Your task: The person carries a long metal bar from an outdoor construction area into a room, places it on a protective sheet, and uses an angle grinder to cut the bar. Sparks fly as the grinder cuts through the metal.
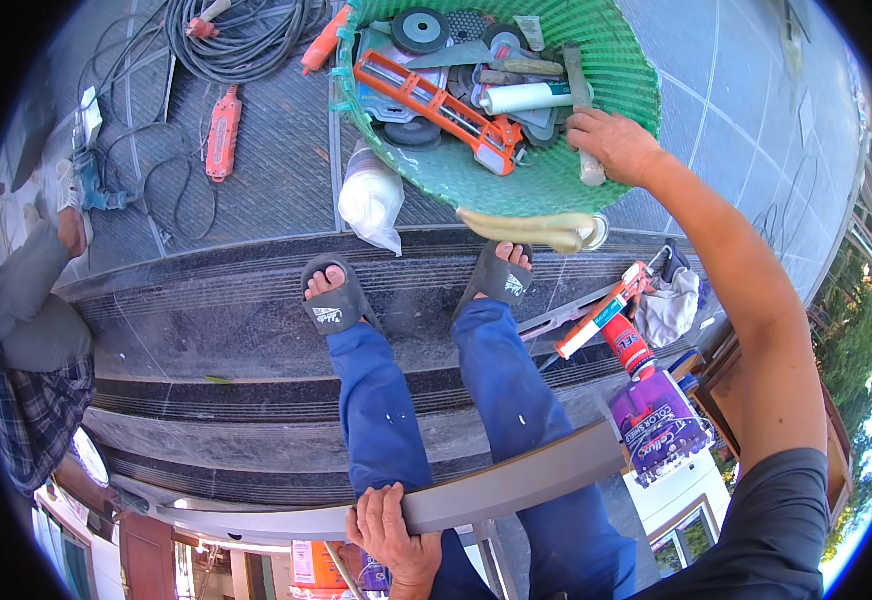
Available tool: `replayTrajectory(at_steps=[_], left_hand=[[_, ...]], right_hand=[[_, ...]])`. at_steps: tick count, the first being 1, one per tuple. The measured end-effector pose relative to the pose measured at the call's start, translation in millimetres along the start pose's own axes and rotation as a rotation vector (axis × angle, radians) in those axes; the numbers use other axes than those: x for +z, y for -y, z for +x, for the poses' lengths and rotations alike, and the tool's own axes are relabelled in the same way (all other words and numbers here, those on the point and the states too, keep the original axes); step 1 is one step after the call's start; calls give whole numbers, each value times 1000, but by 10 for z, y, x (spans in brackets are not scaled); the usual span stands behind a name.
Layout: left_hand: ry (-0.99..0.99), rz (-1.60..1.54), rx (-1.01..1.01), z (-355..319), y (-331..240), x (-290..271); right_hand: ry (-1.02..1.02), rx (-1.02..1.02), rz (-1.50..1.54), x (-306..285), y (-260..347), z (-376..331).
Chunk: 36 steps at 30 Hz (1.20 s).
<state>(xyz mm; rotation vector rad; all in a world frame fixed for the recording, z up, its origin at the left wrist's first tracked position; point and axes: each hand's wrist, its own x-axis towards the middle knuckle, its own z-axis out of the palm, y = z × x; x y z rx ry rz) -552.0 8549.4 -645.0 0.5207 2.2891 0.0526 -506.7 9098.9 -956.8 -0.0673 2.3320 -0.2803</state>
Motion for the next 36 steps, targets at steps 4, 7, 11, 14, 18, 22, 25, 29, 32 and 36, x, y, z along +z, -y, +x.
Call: replayTrajectory(at_steps=[4,7,11,14,18,22,25,29,32,36], left_hand=[[10,8,0,-14,20,5],[20,2,3,-11,22,-7],[35,3,-5,-17,35,-13],[30,-6,10,8,27,-14],[20,-10,5,3,24,-36],[14,1,-4,1,38,-40],[12,10,-10,-9,52,-30],[68,-3,-2,64,-24,-124],[56,10,-10,58,-4,-81],[87,25,-41,48,-70,-158]], right_hand=[[-44,23,82,57,7,-64],[-36,-2,56,15,0,-37],[-73,266,252,-77,132,27],[-460,294,500,-89,-82,164],[-493,616,715,-484,-292,519],[-568,1021,1445,-944,-367,901],[-539,726,1446,-549,-410,1224],[-239,531,703,128,-40,1493],[-372,602,361,600,375,1525],[34,574,349,60,738,1647]])
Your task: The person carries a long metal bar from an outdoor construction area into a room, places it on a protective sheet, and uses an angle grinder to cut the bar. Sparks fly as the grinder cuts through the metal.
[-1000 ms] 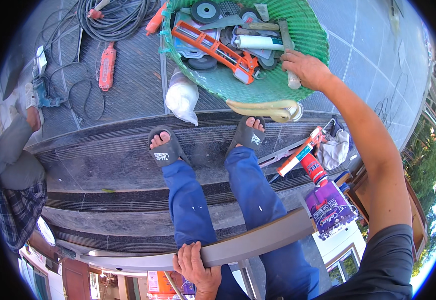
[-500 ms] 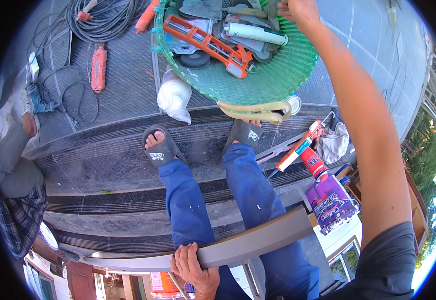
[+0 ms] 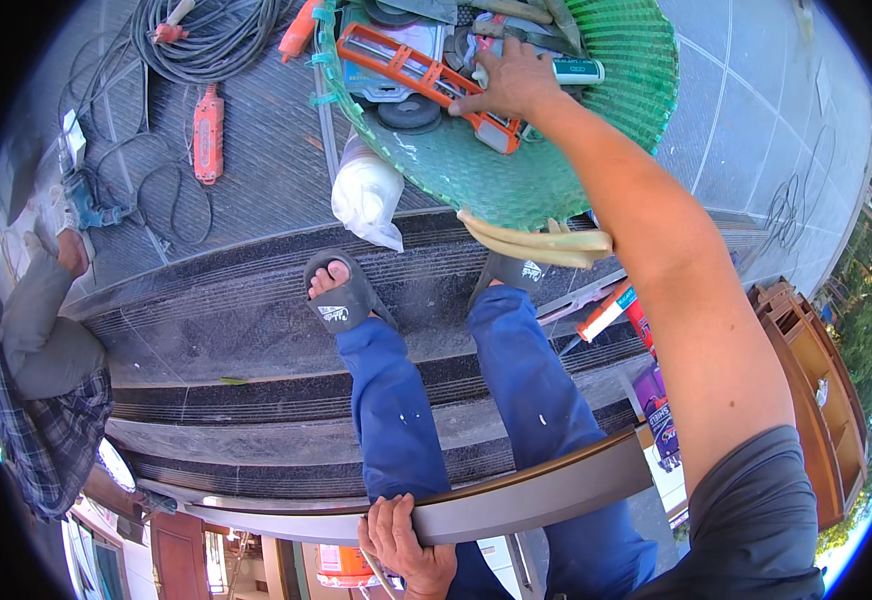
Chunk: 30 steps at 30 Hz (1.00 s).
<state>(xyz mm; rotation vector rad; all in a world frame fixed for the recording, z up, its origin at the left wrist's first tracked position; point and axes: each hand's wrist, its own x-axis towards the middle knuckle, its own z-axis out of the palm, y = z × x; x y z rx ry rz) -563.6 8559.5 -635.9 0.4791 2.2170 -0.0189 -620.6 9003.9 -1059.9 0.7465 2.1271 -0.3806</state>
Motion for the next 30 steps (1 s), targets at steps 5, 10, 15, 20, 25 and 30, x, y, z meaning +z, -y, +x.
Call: replayTrajectory(at_steps=[5,10,15,20,25,30], left_hand=[[4,-1,-5,0,1,13],[24,-8,36,73,-29,12],[17,12,11,-4,-37,27],[-8,1,25,-14,-13,74],[-25,4,33,-46,16,114],[-33,20,25,-84,56,138]], right_hand=[[-183,-36,-94,547,344,-87],[-139,72,-8,623,139,-65],[-161,-197,49,192,-205,-275],[-307,-410,220,-274,-821,-424],[-485,-487,206,-801,-1243,-342],[-428,-289,252,-938,-1313,-282]])
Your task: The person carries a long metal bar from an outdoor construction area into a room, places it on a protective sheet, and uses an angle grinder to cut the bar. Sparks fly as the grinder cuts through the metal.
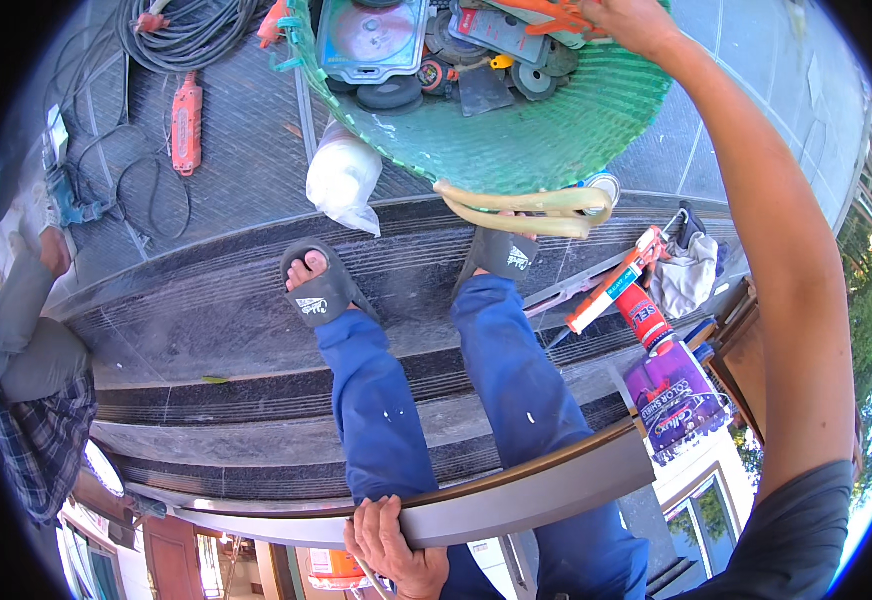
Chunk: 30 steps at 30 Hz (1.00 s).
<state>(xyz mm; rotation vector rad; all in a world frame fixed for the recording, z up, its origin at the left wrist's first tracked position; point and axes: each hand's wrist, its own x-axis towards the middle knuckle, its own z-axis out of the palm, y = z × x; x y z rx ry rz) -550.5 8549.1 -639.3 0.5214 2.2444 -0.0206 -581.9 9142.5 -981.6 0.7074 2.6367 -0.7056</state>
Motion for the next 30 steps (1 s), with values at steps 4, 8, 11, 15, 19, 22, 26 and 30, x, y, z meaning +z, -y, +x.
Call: replayTrajectory(at_steps=[4,8,11,15,19,22,26,30], left_hand=[[14,-23,20,31,-9,-9],[19,-38,12,19,16,-25],[24,-27,2,44,-2,-43],[5,-15,-11,9,-15,-48],[25,-53,20,72,-14,-71],[5,-109,61,218,-104,-155],[6,-121,62,211,-139,-159],[-38,-111,92,247,-144,-145]], right_hand=[[-146,-16,-155,3,-238,-114],[-402,-38,-233,179,-330,-60],[-367,-38,-183,399,-47,-171],[264,227,-34,1093,532,-281],[337,967,595,1877,482,-361],[-2,1267,950,2203,450,-314],[-232,1459,1394,2314,334,-367],[11,1446,1566,2400,158,-465]])
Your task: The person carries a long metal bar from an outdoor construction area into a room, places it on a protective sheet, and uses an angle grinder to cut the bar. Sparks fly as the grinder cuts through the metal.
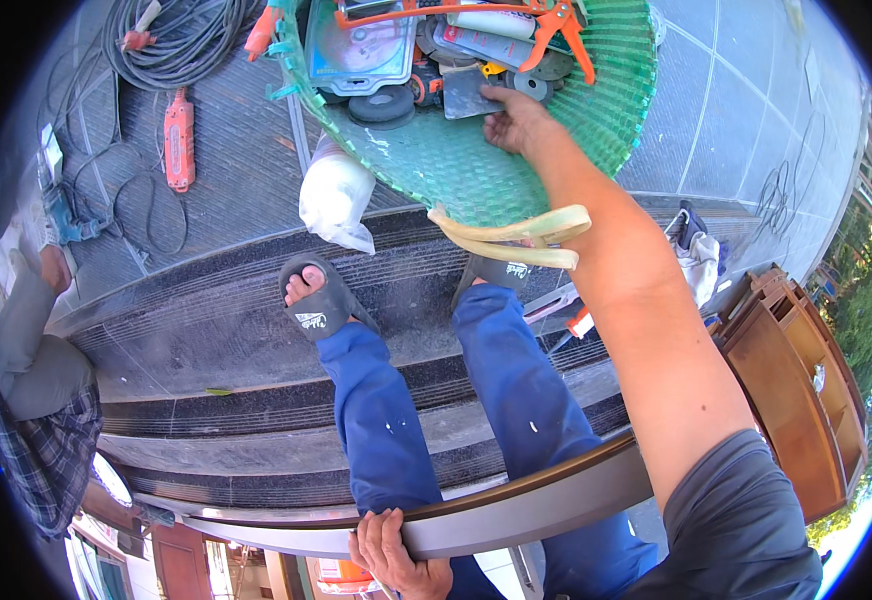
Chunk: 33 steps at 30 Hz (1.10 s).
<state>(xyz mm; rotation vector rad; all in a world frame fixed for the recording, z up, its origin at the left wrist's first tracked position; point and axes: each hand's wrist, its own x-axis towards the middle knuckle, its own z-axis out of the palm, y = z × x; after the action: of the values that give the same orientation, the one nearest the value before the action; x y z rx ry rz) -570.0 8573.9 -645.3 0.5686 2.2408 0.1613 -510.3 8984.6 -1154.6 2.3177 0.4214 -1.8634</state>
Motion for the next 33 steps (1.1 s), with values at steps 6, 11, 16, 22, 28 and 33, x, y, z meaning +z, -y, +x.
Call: replayTrajectory(at_steps=[6,11,16,22,28,33], left_hand=[[-12,31,-14,-45,9,-8],[8,47,-34,-39,-49,-24],[-11,43,-41,-73,-39,19],[35,6,-13,-41,-21,-5],[65,10,1,-47,10,-49],[82,25,-9,-49,36,-51]], right_hand=[[9,-156,-123,332,-95,-217],[120,-143,486,366,-63,-161],[159,-76,447,109,-96,-42],[207,-148,399,156,226,-139],[389,-191,696,254,869,54],[546,-285,508,326,1368,-342]])
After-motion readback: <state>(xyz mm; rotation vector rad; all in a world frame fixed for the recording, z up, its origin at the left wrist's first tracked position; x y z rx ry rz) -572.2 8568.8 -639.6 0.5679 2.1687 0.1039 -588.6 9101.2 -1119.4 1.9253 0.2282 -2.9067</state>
